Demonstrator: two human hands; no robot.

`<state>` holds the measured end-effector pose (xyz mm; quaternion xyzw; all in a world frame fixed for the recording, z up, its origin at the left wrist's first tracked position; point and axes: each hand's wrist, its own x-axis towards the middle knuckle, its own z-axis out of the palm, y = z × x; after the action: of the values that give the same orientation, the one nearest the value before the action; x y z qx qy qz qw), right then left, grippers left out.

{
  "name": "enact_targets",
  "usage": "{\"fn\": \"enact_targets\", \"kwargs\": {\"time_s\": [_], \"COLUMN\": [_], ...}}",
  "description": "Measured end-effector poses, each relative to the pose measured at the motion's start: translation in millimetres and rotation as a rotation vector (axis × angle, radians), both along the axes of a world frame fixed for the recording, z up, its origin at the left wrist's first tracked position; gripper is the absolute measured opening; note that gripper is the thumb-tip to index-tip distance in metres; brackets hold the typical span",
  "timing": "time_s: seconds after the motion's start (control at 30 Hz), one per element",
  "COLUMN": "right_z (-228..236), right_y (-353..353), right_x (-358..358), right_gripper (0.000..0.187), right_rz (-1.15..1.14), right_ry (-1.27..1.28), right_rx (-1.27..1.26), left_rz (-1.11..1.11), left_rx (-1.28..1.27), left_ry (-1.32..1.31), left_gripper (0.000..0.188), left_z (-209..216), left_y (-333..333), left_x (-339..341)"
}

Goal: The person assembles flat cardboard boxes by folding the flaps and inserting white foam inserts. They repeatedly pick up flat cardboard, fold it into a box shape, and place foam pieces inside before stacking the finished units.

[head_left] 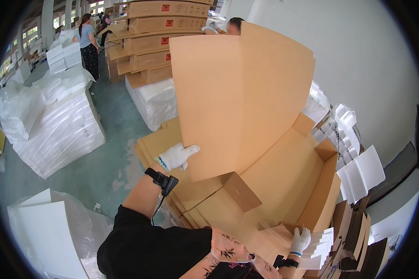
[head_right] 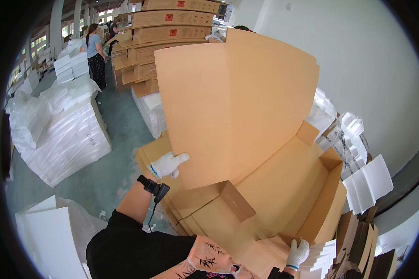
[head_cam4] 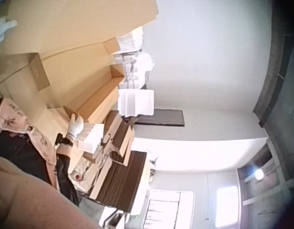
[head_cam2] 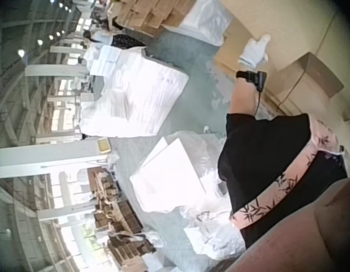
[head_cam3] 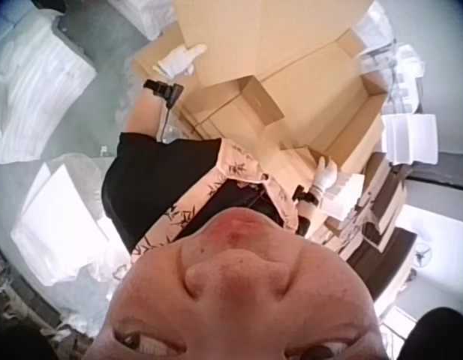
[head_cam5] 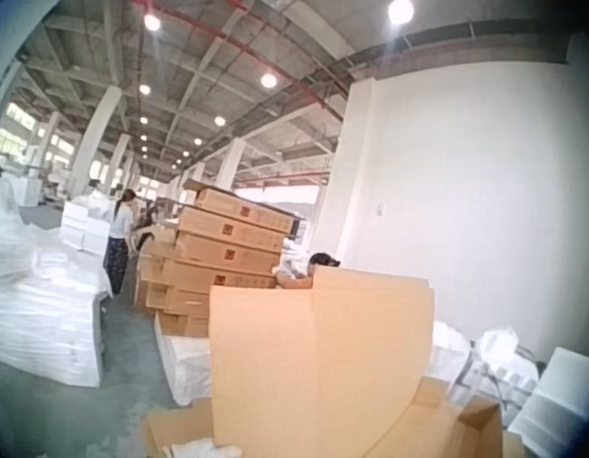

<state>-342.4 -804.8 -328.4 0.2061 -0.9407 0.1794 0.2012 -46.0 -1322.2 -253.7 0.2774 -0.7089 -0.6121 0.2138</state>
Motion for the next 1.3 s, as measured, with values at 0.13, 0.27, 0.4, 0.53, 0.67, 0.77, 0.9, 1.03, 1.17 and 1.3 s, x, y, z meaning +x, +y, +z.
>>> {"fn": "enact_targets", "kwargs": {"time_s": [0.13,0.27,0.4,0.53,0.67,0.77,0.9,1.03,1.17,1.3], "right_z": [-1,3,-1,8,5,5,5,1,1,2], "right_y": [0,-2,-1,0,1,3,4,7,5,6], "right_x": [2,2,-4,4,1,1,2,0,-1,1], "right_gripper": [0.027,0.026,0.027,0.031,0.034,0.034,0.034,0.034,0.033,0.033], "right_rz": [-0.003,0.014,0.046,-0.032,-0.017,-0.022,-0.03,-0.02,-0.028,-0.027], "right_ry": [0.04,0.033,0.069,-0.044,-0.04,-0.054,-0.067,-0.051,-0.064,-0.056], "right_rx": [0.009,0.003,-0.003,0.048,0.092,0.109,0.104,0.114,0.112,0.087], "left_rz": [0.066,0.094,0.122,0.209,0.319,0.162,-0.091,-0.032,-0.022,-0.117], "left_rx": [0.054,0.26,0.595,0.909,1.063,0.835,0.325,0.059,-0.394,-0.961], "left_ry": [-0.095,-0.059,0.023,0.117,0.237,0.022,-0.6,-0.601,-0.322,-0.283], "left_gripper": [0.054,0.05,0.043,0.032,0.034,0.043,0.053,0.049,0.043,0.041], "left_z": [-24,-56,-129,-149,-158,-144,-77,-28,-21,-31], "left_y": [-22,-33,-26,23,24,16,9,21,24,30], "left_x": [-9,-9,-3,-2,-3,10,29,28,8,-37]}}
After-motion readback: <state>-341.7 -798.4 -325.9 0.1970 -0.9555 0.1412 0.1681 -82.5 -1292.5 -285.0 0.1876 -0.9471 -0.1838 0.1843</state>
